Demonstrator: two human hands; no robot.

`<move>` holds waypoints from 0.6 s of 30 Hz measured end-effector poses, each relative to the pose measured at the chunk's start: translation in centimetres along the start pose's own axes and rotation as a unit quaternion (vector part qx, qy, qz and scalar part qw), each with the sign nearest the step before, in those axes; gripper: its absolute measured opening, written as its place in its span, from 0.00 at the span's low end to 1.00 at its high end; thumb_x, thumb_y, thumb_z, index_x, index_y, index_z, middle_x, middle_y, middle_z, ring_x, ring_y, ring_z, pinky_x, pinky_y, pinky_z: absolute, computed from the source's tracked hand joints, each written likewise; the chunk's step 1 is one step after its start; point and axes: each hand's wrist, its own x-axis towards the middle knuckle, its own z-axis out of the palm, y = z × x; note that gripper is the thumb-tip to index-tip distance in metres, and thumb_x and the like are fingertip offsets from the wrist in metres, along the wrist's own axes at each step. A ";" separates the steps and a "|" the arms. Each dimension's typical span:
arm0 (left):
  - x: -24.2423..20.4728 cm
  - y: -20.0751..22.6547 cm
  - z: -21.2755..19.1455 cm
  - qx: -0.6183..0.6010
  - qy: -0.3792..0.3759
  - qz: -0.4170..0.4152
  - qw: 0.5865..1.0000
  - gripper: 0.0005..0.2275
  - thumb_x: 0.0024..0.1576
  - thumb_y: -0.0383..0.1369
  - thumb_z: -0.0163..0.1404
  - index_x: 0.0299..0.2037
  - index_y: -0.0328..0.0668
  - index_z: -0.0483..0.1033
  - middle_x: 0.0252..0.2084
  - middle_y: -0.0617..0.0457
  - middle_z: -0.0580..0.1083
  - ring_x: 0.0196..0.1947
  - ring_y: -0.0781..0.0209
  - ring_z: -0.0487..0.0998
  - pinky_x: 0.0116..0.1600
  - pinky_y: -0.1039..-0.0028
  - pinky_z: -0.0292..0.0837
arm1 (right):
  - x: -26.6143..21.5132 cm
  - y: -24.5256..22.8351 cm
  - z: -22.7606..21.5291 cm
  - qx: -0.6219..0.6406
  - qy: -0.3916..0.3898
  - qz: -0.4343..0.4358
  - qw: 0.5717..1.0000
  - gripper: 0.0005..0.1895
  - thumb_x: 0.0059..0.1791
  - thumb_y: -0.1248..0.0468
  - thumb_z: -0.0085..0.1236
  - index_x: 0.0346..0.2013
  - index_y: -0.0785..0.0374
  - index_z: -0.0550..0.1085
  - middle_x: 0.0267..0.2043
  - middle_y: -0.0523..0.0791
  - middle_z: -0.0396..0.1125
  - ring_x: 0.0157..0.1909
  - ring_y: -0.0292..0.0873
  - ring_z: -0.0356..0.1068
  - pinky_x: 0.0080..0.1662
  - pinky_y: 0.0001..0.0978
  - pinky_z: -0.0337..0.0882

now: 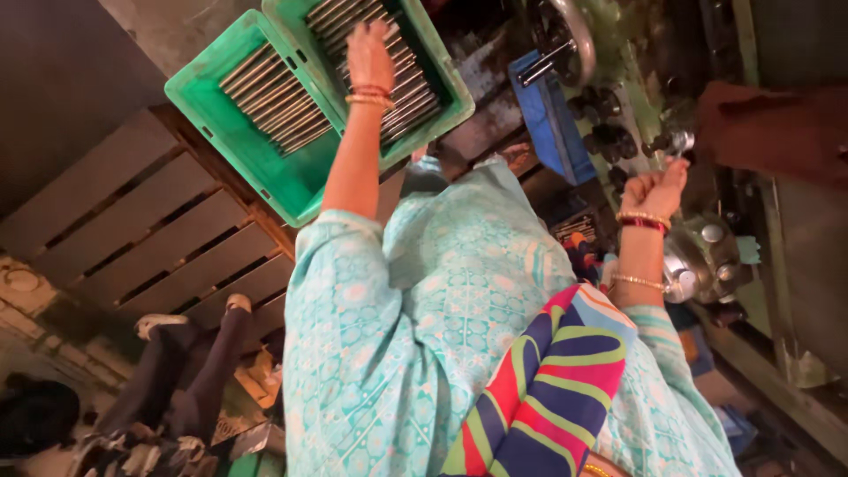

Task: The person operates a metal turning machine, repeatedly inserting small metal rods into the chuck, engaging the cutting tool, and removing the finished rods. The person places the finished rods into a green plastic bin.

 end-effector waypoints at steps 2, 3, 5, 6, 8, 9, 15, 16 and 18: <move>1.6 -3.2 2.1 0.044 -0.069 -0.004 0.997 0.11 0.50 0.20 0.51 0.40 0.44 0.78 0.44 0.36 0.75 0.42 0.36 0.77 0.47 0.55 0.75 | -1.8 0.2 -1.4 0.000 0.046 0.004 0.999 0.13 0.59 0.50 0.56 0.44 0.56 0.69 0.21 0.36 0.45 0.20 0.33 0.42 0.23 0.26 0.44; 2.2 -4.1 2.8 0.059 -0.123 -0.023 0.990 0.10 0.50 0.21 0.52 0.39 0.44 0.78 0.42 0.37 0.76 0.42 0.37 0.78 0.47 0.56 0.76 | -2.5 0.1 -1.9 -0.006 0.061 0.003 0.998 0.14 0.59 0.50 0.56 0.44 0.56 0.69 0.21 0.37 0.45 0.20 0.33 0.43 0.23 0.26 0.45; 2.8 -5.0 3.8 0.077 -0.143 -0.044 0.986 0.06 0.51 0.24 0.53 0.36 0.44 0.79 0.37 0.37 0.77 0.39 0.37 0.79 0.44 0.55 0.76 | -3.9 -0.1 -2.9 -0.018 0.081 0.003 0.997 0.14 0.59 0.50 0.55 0.43 0.56 0.68 0.22 0.37 0.45 0.20 0.33 0.43 0.23 0.26 0.46; 3.2 -5.1 4.0 0.080 -0.111 -0.048 0.990 0.04 0.53 0.25 0.54 0.34 0.44 0.80 0.35 0.37 0.77 0.36 0.37 0.79 0.41 0.53 0.76 | -4.5 -0.5 -3.3 -0.023 0.085 0.005 0.996 0.13 0.59 0.50 0.54 0.44 0.55 0.68 0.22 0.36 0.46 0.21 0.33 0.43 0.24 0.25 0.46; 3.9 -5.0 4.3 0.065 -0.080 -0.054 0.993 0.03 0.54 0.28 0.55 0.32 0.46 0.82 0.32 0.38 0.78 0.33 0.38 0.80 0.38 0.52 0.75 | -5.3 -0.8 -4.0 -0.028 0.102 0.003 0.994 0.13 0.59 0.50 0.54 0.45 0.55 0.68 0.22 0.36 0.46 0.21 0.32 0.44 0.24 0.25 0.47; 4.5 -4.7 4.7 0.047 -0.082 -0.059 0.994 0.03 0.53 0.29 0.55 0.32 0.46 0.82 0.32 0.39 0.78 0.34 0.38 0.80 0.39 0.53 0.76 | -5.4 -1.0 -4.2 -0.029 0.114 -0.001 0.993 0.13 0.60 0.50 0.54 0.45 0.56 0.68 0.23 0.36 0.46 0.21 0.33 0.44 0.24 0.25 0.47; 6.6 -2.8 8.9 0.115 -0.035 -0.046 0.992 0.06 0.55 0.31 0.48 0.33 0.44 0.80 0.34 0.42 0.76 0.35 0.42 0.79 0.39 0.57 0.76 | -5.3 -0.5 -4.2 -0.050 0.119 -0.004 0.992 0.13 0.60 0.50 0.53 0.46 0.56 0.68 0.22 0.36 0.46 0.21 0.32 0.44 0.24 0.24 0.46; 6.6 -3.0 9.2 0.140 -0.012 -0.036 0.989 0.07 0.59 0.32 0.47 0.33 0.41 0.79 0.34 0.42 0.76 0.35 0.42 0.79 0.38 0.56 0.75 | -5.4 -0.2 -4.2 -0.049 0.109 -0.005 0.993 0.13 0.60 0.51 0.53 0.46 0.56 0.68 0.22 0.36 0.45 0.21 0.32 0.43 0.24 0.24 0.46; 6.2 -3.4 9.6 0.175 -0.014 -0.024 0.984 0.06 0.58 0.32 0.48 0.34 0.43 0.79 0.34 0.45 0.76 0.36 0.44 0.79 0.39 0.54 0.74 | -5.3 -0.3 -4.1 -0.045 0.088 0.001 0.995 0.13 0.60 0.51 0.53 0.46 0.56 0.67 0.22 0.36 0.45 0.21 0.32 0.43 0.23 0.25 0.45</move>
